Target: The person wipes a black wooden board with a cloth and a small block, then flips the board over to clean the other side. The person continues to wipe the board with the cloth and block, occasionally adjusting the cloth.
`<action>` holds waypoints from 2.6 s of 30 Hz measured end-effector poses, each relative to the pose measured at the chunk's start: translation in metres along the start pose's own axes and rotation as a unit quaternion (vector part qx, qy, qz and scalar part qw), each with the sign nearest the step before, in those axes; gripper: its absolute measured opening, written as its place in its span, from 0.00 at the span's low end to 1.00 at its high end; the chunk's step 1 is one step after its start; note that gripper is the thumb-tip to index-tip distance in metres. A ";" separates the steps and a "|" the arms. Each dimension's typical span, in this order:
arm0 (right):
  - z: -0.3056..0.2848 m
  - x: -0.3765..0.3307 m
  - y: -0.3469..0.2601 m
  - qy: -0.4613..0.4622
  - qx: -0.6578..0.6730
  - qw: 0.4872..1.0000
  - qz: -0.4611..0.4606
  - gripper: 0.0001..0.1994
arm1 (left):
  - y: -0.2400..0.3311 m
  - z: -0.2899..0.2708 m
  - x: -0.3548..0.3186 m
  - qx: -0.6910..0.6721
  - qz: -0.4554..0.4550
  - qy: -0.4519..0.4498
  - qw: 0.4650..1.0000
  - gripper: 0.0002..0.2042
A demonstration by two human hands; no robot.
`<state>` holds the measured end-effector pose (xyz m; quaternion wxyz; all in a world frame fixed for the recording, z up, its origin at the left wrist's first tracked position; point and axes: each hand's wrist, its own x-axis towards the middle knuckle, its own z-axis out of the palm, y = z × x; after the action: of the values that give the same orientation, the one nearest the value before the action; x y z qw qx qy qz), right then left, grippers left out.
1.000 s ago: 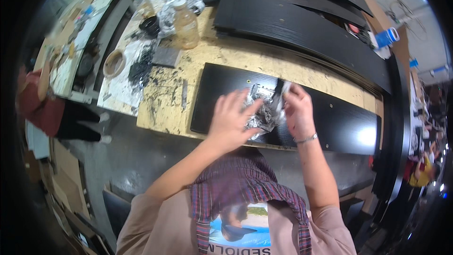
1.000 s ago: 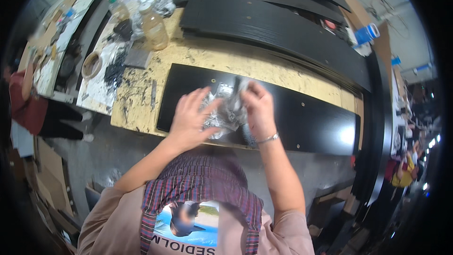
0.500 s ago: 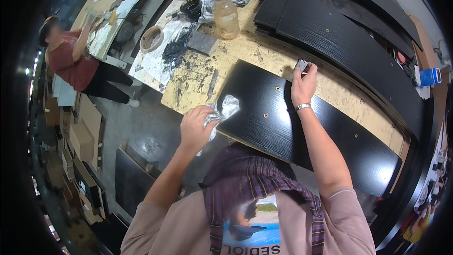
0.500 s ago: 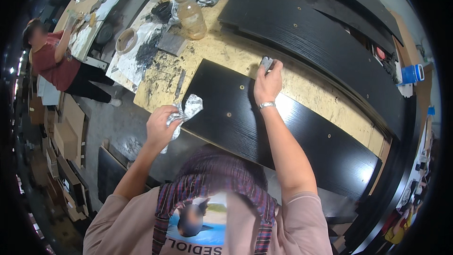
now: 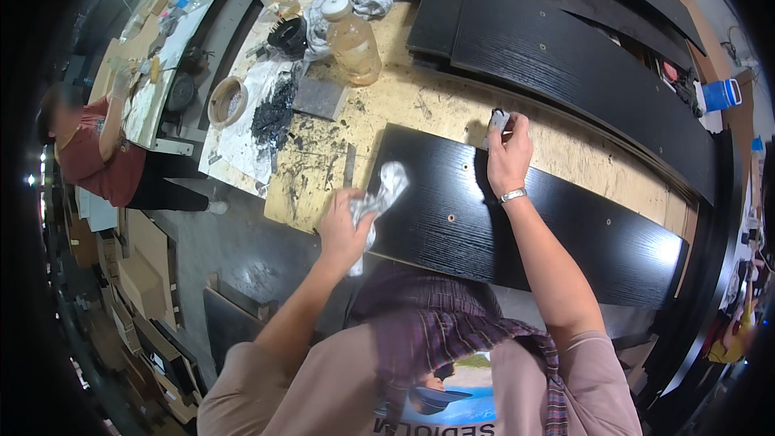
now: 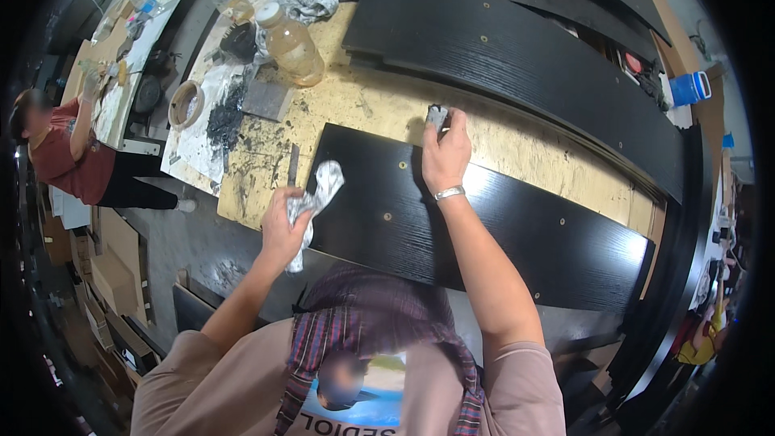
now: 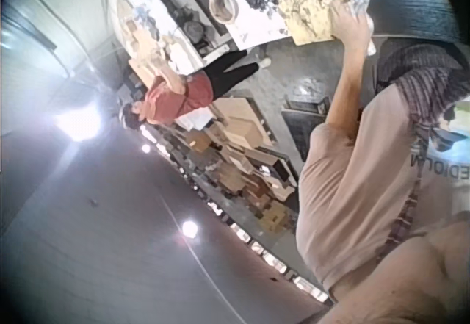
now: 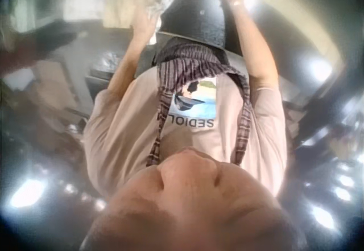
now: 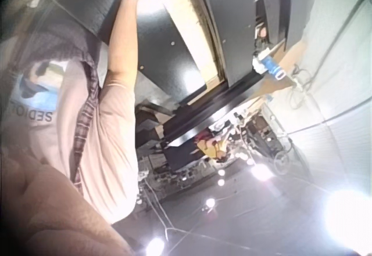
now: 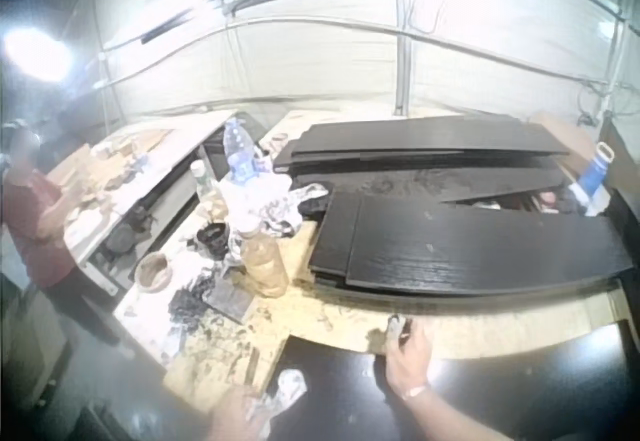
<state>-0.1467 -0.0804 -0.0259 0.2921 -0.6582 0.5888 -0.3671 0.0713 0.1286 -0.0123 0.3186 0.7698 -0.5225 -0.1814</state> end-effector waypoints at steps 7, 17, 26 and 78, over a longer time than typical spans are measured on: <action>0.005 -0.003 0.003 0.013 0.005 1.000 -0.012 0.15 | 0.021 0.023 0.113 -0.005 0.028 0.008 1.000 0.18; 0.000 -0.005 -0.007 0.013 0.044 0.999 -0.002 0.16 | 0.002 -0.002 0.034 0.035 0.010 -0.053 0.998 0.20; 0.000 -0.001 -0.003 0.019 0.041 0.999 0.002 0.17 | 0.026 -0.044 0.087 -0.534 -0.199 0.107 0.815 0.15; -0.008 -0.017 0.011 0.068 0.077 0.994 -0.039 0.17 | 0.032 -0.011 -0.043 0.132 0.010 0.034 0.991 0.21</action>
<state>-0.1604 -0.0651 -0.0324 0.2864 -0.6296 0.5513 -0.4666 0.0391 0.1633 0.0153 0.2332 0.8056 -0.5385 -0.0812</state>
